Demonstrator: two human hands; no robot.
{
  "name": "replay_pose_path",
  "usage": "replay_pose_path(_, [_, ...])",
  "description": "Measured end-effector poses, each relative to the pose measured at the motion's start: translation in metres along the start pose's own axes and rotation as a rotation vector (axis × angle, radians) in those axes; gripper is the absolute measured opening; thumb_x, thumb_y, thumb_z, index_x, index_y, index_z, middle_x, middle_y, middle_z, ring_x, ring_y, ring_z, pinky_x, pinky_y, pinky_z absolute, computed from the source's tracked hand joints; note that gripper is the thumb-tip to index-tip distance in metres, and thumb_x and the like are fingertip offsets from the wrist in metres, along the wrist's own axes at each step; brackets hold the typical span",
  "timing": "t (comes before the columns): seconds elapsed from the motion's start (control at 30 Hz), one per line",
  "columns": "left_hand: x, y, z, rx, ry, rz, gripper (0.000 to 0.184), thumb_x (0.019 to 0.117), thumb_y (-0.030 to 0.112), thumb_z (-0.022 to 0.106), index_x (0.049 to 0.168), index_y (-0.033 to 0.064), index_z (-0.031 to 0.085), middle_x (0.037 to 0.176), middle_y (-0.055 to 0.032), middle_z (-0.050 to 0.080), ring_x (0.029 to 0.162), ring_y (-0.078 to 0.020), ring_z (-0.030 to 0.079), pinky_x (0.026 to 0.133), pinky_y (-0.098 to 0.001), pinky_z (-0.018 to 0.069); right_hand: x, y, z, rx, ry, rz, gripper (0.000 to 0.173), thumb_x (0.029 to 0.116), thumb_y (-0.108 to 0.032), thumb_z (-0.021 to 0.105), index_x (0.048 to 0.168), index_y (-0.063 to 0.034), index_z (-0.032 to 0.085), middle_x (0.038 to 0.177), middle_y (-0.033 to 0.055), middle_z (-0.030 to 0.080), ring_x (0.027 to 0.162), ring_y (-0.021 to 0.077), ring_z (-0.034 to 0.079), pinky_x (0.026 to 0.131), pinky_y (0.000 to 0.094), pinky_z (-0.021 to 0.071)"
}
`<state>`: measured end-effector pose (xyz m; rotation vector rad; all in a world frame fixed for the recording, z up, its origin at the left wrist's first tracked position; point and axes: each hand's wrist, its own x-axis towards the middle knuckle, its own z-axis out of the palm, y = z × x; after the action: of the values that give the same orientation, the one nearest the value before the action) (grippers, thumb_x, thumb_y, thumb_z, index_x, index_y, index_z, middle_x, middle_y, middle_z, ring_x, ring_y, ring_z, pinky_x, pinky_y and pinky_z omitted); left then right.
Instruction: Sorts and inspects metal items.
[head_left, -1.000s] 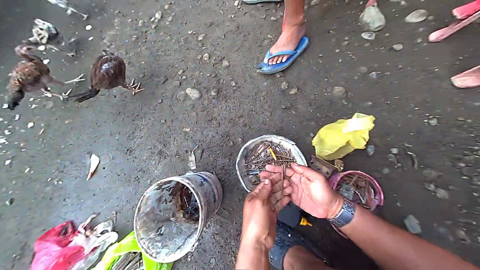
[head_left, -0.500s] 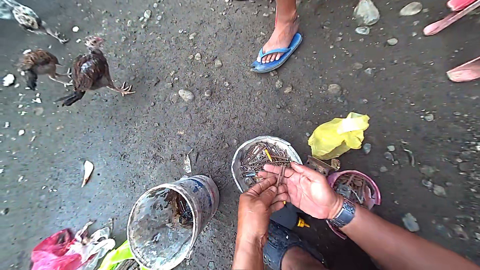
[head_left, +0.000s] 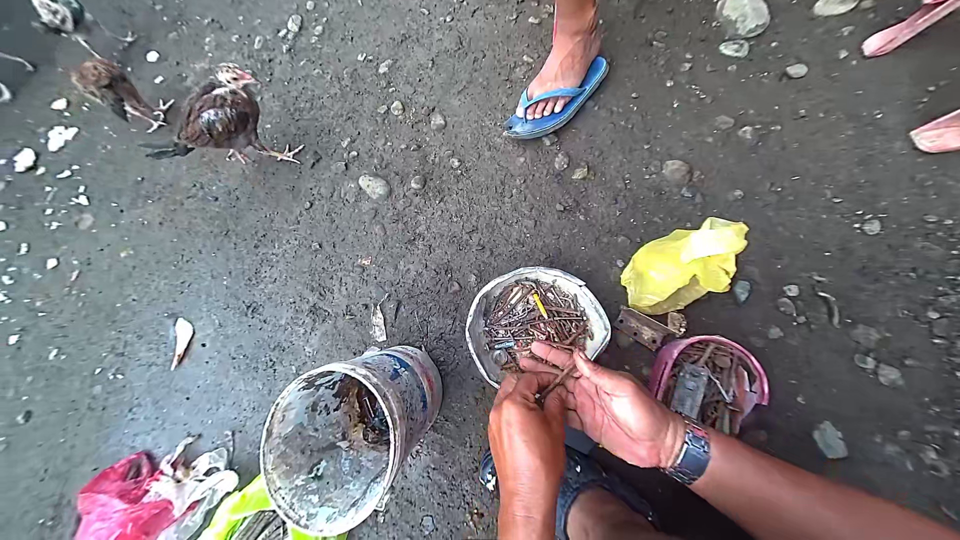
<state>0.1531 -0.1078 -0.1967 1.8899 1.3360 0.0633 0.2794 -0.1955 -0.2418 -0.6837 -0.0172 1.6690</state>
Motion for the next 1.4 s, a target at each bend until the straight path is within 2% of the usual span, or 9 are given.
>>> replay_pose_path(0.1, [-0.001,-0.008,-0.003,-0.070,-0.087,-0.032,0.014,0.0945,0.034,0.071,0.100,0.0245,0.080,0.094,0.0094,0.074,0.083,-0.0036,0.069,0.079,-0.0314,0.0596,-0.005,0.001,-0.001,-0.073,0.039,-0.016,0.056,0.1114,-0.038,0.029,0.158,-0.0075,0.039,0.160,0.0119,0.044,0.145,0.0276,0.046,0.117,0.0492,0.0414])
replay_pose_path(0.2, [0.002,-0.013,-0.006,-0.228,-0.158,-0.067,0.016,0.0952,0.032,0.071,0.103,0.0201,0.080,0.088,0.0092,0.075,0.076,-0.0027,0.069,0.074,-0.0294,0.0593,-0.006,-0.002,0.002,-0.185,0.135,-0.062,0.046,0.1111,-0.026,0.037,0.145,-0.0011,0.055,0.150,0.0158,0.055,0.136,0.0282,0.055,0.114,0.0470,0.0462])
replay_pose_path(0.33, [0.003,-0.006,-0.008,-0.797,-0.267,-0.315,0.021,0.1008,0.013,0.066,0.112,-0.0033,0.073,0.087,-0.0125,0.075,0.072,-0.0185,0.072,0.066,-0.0307,0.0613,-0.003,-0.005,0.002,-0.232,0.191,-0.085,0.044,0.1125,-0.024,0.034,0.136,0.0008,0.061,0.137,0.0174,0.063,0.123,0.0267,0.063,0.107,0.0429,0.0515])
replay_pose_path(0.5, [0.003,-0.003,-0.010,-1.087,-0.307,-0.517,0.028,0.1078,0.013,0.052,0.118,-0.0077,0.068,0.097,-0.0204,0.075,0.078,-0.0233,0.074,0.070,-0.0338,0.0627,-0.003,-0.002,-0.002,-0.266,0.142,-0.124,0.044,0.1120,-0.027,0.037,0.139,-0.0008,0.061,0.136,0.0192,0.063,0.120,0.0272,0.064,0.104,0.0429,0.0527])
replay_pose_path(0.6, [0.002,-0.005,-0.008,-1.130,-0.304,-0.538,0.033,0.1097,0.012,0.044,0.125,-0.0078,0.066,0.105,-0.0204,0.075,0.080,-0.0216,0.073,0.070,-0.0319,0.0611,-0.004,-0.001,-0.003,-0.233,0.135,-0.114,0.047,0.1117,-0.027,0.033,0.143,-0.0022,0.057,0.142,0.0190,0.059,0.124,0.0276,0.062,0.106,0.0439,0.0515])
replay_pose_path(0.7, [0.003,-0.006,-0.009,-1.119,-0.303,-0.528,0.032,0.1074,0.006,0.046,0.129,-0.0061,0.066,0.107,-0.0196,0.074,0.082,-0.0207,0.072,0.072,-0.0309,0.0601,-0.005,-0.002,-0.004,-0.198,0.135,-0.091,0.050,0.1104,-0.027,0.030,0.148,-0.0031,0.053,0.148,0.0177,0.056,0.130,0.0276,0.058,0.109,0.0445,0.0484])
replay_pose_path(0.9, [0.002,-0.013,-0.009,-1.056,-0.296,-0.479,0.029,0.1024,-0.001,0.054,0.127,-0.0060,0.067,0.117,-0.0189,0.072,0.092,-0.0225,0.073,0.082,-0.0331,0.0608,-0.005,-0.001,-0.001,-0.236,0.266,-0.088,0.038,0.1098,-0.021,0.043,0.134,-0.0011,0.064,0.137,0.0185,0.064,0.122,0.0291,0.065,0.105,0.0446,0.0533])
replay_pose_path(1.07, [0.001,-0.014,-0.007,-1.107,-0.245,-0.486,0.025,0.1022,-0.002,0.056,0.123,-0.0087,0.068,0.109,-0.0214,0.073,0.090,-0.0254,0.074,0.082,-0.0360,0.0630,-0.004,0.000,-0.001,-0.204,0.257,-0.092,0.043,0.1113,-0.020,0.034,0.135,0.0012,0.063,0.137,0.0199,0.063,0.124,0.0294,0.064,0.106,0.0444,0.0523])
replay_pose_path(1.4, [0.001,-0.013,-0.015,-1.171,-0.230,-0.527,0.028,0.1055,-0.001,0.048,0.125,-0.0097,0.066,0.113,-0.0233,0.073,0.091,-0.0279,0.075,0.082,-0.0382,0.0636,-0.003,-0.003,0.005,-0.186,0.221,-0.084,0.042,0.1109,-0.020,0.035,0.138,-0.0008,0.061,0.140,0.0186,0.062,0.126,0.0285,0.062,0.107,0.0431,0.0512])
